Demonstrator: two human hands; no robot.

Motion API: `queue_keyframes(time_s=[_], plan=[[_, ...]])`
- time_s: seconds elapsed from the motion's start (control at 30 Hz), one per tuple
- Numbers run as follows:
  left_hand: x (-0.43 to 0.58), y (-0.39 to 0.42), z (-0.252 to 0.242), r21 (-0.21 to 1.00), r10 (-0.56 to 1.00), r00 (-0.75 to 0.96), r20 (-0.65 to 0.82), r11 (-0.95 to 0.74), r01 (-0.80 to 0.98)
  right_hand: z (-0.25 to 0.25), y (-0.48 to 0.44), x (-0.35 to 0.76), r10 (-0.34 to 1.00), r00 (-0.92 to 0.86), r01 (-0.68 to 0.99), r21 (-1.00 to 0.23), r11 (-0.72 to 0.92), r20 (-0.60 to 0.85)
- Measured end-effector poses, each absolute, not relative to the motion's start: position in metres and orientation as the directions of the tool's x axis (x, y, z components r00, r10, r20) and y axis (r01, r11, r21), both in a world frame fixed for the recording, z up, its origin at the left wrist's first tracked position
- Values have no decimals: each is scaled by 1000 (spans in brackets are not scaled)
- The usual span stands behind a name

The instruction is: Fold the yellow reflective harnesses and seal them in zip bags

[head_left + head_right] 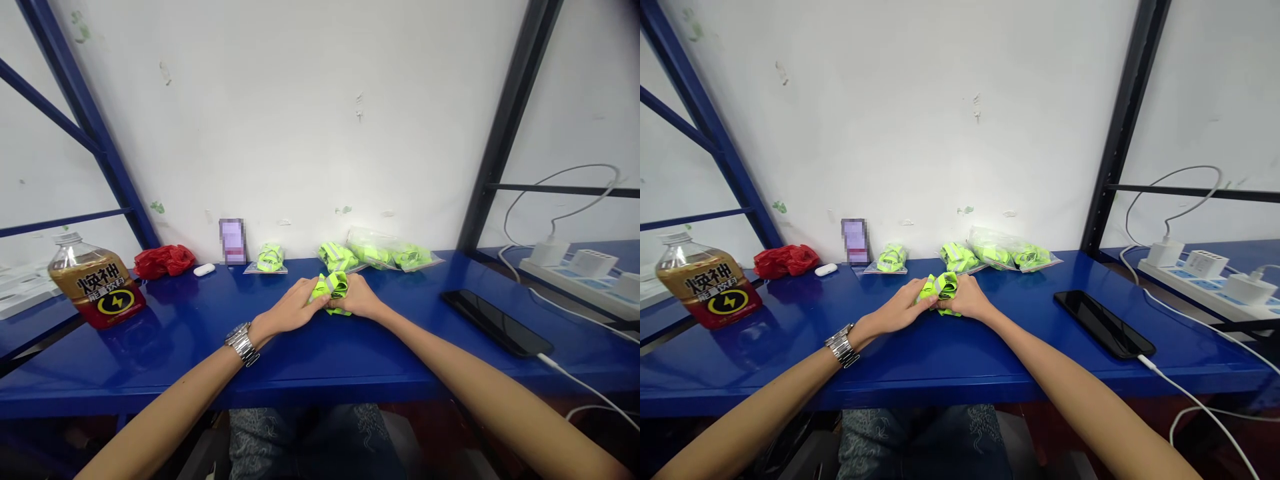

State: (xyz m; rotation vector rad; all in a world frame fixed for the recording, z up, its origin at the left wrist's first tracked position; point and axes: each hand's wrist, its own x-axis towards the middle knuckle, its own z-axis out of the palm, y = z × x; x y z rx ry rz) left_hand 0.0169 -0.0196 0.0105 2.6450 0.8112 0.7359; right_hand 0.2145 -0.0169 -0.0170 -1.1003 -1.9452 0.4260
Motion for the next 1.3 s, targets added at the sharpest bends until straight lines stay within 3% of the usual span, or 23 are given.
queue_keyframes(time_s=[0.17, 0.3, 0.5, 0.67, 0.87, 0.97, 1.1, 1.3], plan=[[20, -20, 8, 312, 601, 624, 500, -797, 517, -15, -18, 212, 848, -237, 555, -650, 519, 475], [29, -18, 11, 145, 646, 521, 558, -694, 706, -15, -19, 208, 869, -200, 607, -640, 472, 452], [52, -22, 23, 63, 668, 432, 606, -582, 811, -18, -17, 201, 877, -176, 746, -520, 416, 448], [68, -39, 17, -72, 498, 526, 690, -675, 734, -16, -17, 199, 906, -127, 826, -462, 322, 404], [58, -44, -3, -254, 298, 668, 682, -760, 598, -12, -16, 201, 903, -176, 804, -471, 362, 393], [49, -37, -11, -342, 248, 728, 640, -756, 558, -12, -14, 205, 895, -214, 742, -531, 409, 391], [42, -33, -9, -389, 257, 778, 574, -751, 534, -10, -12, 211, 898, -233, 543, -716, 439, 373], [38, -31, 2, -465, 339, 835, 433, -709, 529, -3, -14, 210, 945, -249, 235, -933, 272, 212]])
